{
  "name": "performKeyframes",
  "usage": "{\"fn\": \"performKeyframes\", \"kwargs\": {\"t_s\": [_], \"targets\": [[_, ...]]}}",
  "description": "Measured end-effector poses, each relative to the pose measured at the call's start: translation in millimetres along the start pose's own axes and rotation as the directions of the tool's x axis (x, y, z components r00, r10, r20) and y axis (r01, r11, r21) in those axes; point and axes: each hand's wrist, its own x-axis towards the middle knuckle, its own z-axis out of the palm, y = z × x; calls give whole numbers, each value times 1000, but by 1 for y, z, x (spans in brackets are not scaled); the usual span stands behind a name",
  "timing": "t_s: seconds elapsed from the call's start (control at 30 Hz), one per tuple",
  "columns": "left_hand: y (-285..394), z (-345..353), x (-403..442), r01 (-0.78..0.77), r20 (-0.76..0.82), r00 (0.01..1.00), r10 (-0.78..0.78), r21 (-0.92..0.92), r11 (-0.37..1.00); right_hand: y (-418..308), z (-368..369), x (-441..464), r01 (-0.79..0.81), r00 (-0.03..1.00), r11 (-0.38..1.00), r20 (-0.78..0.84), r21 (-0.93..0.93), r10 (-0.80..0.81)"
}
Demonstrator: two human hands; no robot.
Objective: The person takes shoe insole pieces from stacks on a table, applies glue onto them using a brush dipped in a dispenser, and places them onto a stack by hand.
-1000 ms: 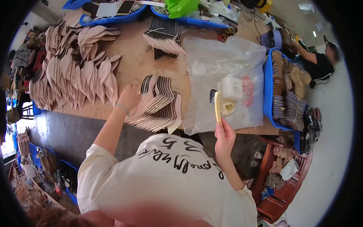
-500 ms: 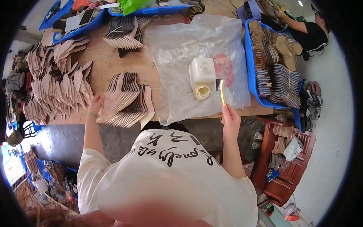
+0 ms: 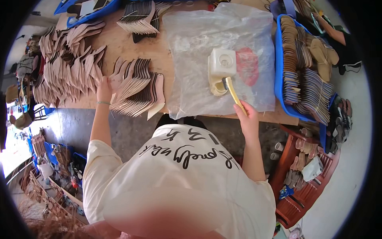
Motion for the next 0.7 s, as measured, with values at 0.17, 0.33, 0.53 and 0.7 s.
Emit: {"fn": "performKeyframes", "kwargs": {"t_s": [0.17,0.33,0.53,0.7], "targets": [[14,-14,-1,46,-80,996,-46,-3,999,2,-4,4,51,999,997,13,-51,-50],[0,-12,12,218,-381,865,-328,-303,928,-1,-5,13,81,996,997,35,-17,-81],[33,-49,-14,285,290,791,-539,-954,-95,-2,-18,25,95,982,943,183,-318,-37],[141,-101,-78,397,432,891,-140,-891,-221,15,-24,36,81,948,752,284,-654,145]]}}
